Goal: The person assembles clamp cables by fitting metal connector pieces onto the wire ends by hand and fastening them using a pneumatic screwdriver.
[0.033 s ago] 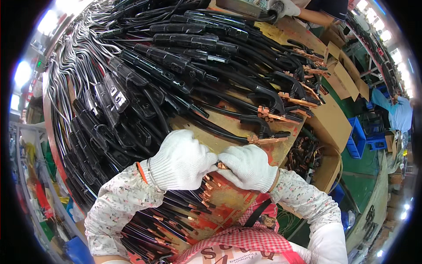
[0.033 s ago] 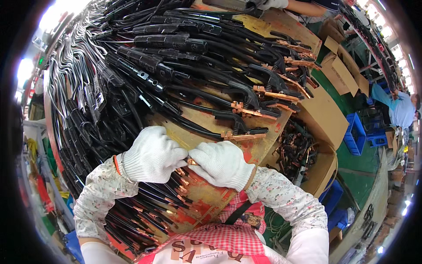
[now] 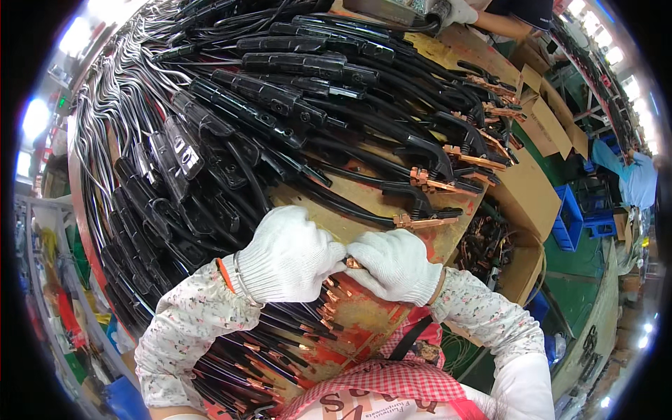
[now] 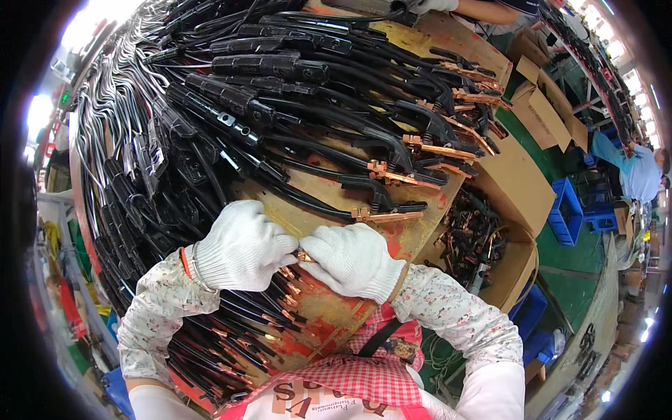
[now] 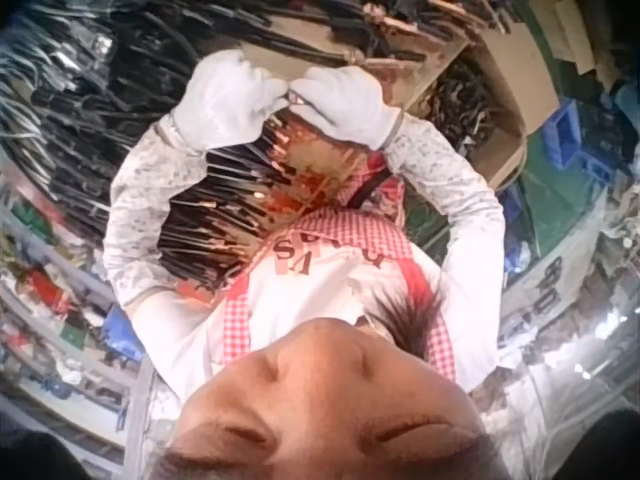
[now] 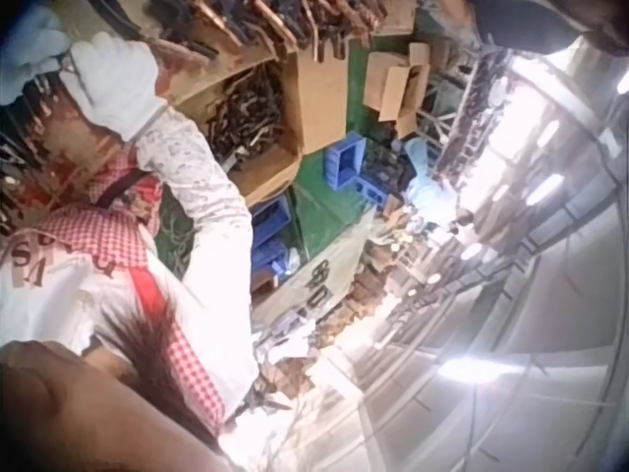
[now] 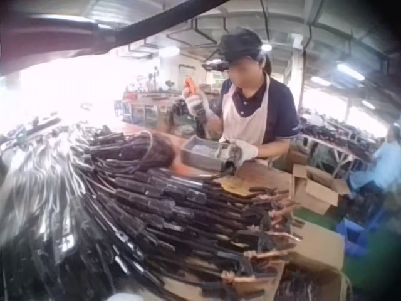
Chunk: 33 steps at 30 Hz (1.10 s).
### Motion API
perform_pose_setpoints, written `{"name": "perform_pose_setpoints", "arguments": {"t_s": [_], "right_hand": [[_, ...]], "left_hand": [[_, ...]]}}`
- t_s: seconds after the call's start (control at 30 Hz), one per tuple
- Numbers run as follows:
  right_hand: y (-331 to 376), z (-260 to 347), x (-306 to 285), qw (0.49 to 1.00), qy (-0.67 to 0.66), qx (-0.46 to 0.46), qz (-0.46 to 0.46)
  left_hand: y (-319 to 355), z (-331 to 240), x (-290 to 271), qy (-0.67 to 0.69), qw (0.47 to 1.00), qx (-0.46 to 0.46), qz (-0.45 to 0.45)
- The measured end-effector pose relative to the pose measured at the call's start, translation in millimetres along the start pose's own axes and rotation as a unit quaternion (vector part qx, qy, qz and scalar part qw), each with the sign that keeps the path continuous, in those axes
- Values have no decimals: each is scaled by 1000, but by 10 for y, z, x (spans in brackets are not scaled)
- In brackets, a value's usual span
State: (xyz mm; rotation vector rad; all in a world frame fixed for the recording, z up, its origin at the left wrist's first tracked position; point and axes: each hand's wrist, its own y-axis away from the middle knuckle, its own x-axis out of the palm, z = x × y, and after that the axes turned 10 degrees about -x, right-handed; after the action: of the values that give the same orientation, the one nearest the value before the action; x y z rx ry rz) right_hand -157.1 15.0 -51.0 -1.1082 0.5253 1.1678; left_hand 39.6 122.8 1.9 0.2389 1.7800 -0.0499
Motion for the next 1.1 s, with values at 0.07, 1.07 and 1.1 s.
{"name": "perform_pose_setpoints", "arguments": {"t_s": [0.07,1.07,1.1], "right_hand": [[-4,3,6,1000,-4,5,3],[140,693,-238,968,149,117,-162],[11,631,-247,959,189,118,-173]], "left_hand": [[6,0,-3,7,1000,2,-7],[-54,1,60,8,997,6,-75],[-55,3,40,4,998,5,-66]]}}
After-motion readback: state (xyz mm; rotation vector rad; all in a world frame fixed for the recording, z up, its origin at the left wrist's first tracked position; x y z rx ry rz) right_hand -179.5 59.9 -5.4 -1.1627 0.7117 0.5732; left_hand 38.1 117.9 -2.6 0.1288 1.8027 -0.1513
